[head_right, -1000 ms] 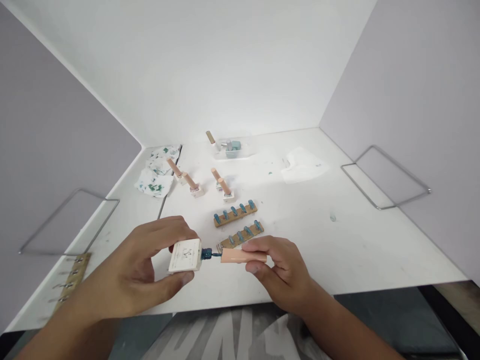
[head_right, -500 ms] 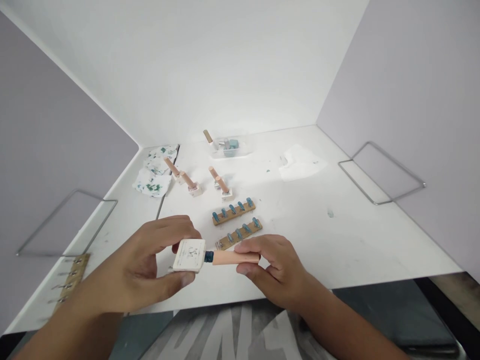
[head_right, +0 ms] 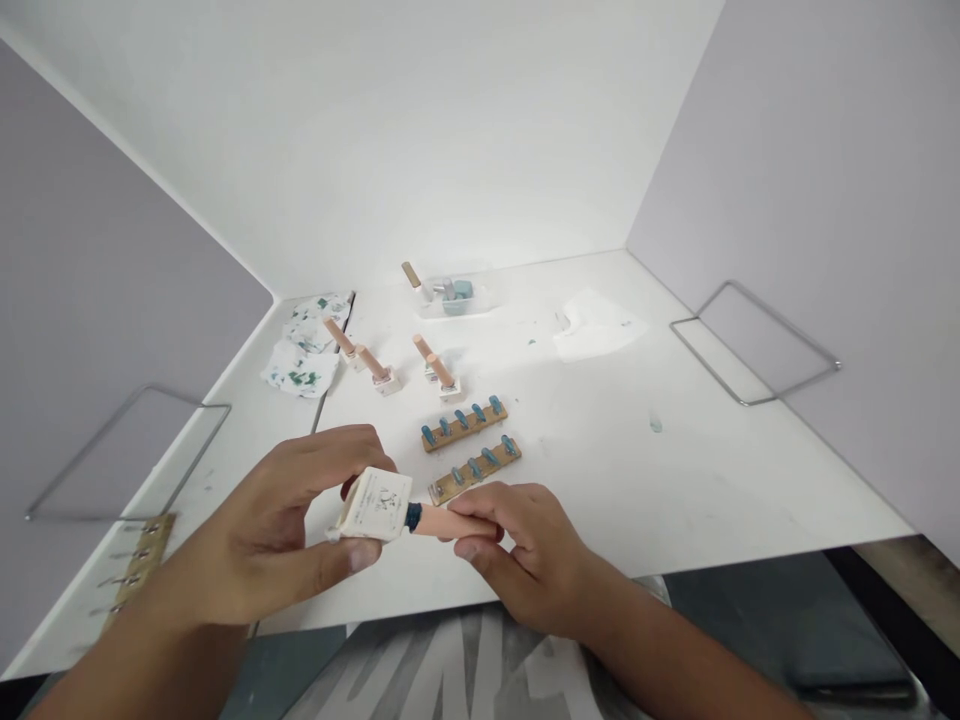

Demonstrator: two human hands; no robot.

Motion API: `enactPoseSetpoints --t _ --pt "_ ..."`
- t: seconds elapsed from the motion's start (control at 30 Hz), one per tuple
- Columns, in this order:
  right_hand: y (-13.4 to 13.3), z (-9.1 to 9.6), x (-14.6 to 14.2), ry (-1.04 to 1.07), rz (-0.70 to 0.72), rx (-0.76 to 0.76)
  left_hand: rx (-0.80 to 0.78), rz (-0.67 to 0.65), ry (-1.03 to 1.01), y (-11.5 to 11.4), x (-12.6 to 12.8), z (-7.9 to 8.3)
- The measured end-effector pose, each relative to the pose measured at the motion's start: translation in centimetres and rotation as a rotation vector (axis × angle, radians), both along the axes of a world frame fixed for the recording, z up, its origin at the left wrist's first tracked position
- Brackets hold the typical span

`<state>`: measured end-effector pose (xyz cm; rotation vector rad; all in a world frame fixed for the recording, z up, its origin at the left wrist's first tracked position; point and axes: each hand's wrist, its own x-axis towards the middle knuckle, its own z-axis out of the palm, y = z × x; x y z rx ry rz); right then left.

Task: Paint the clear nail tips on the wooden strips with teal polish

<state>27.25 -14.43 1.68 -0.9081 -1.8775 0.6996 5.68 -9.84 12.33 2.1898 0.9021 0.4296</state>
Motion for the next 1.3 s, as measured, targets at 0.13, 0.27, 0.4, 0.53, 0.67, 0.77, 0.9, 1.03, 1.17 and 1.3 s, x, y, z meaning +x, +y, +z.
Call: enactPoseSetpoints --t 0.13,0.27,0.4,0.53,0.67,0.77,0.9,1.03,1.17,1.3 --pt "-0.2 -0.4 -0.4 0.047 0.072 -0.093 0.018 -0.023 -0.025 0.0 -0.1 -0.1" --pt "-0.3 -0.5 -0.6 0.059 0.092 -0.12 0.007 -0.02 -0.063 -0.2 -0.4 -0.8" --pt "-0.2 -0.4 -0.6 0.034 0.077 -0.094 0.003 -0.015 -0.09 -0.2 -0.5 -1.3" --pt "-0.2 -0.5 -0.4 0.021 0.069 -0.066 -0.017 -0.023 -0.087 -0.1 -0.4 -1.3" --pt "-0.1 -0.6 -0.4 0.019 0.062 -0.055 -0.002 -0.029 -0.128 -0.1 -0.7 -1.5" --pt "-0.1 -0.6 -0.3 0.014 0.036 -0.031 0.0 -0.037 -0.131 -0.2 -0.9 -1.8" --pt "-0.1 -0.5 -0.1 0.017 0.014 -0.009 -0.045 -0.007 -0.168 -0.2 -0.8 -2.2" --pt "0.1 -0.6 0.1 0.021 0.01 -0.003 -0.108 0.025 -0.22 -0.4 -0.7 -2.8" --pt "0.1 -0.7 0.3 0.013 0.008 0.004 -0.141 0.036 -0.269 -0.6 -0.9 -3.7" --pt "-0.1 -0.5 0.5 -0.011 -0.03 0.049 -0.137 0.041 -0.297 -0.6 -1.2 -4.3"
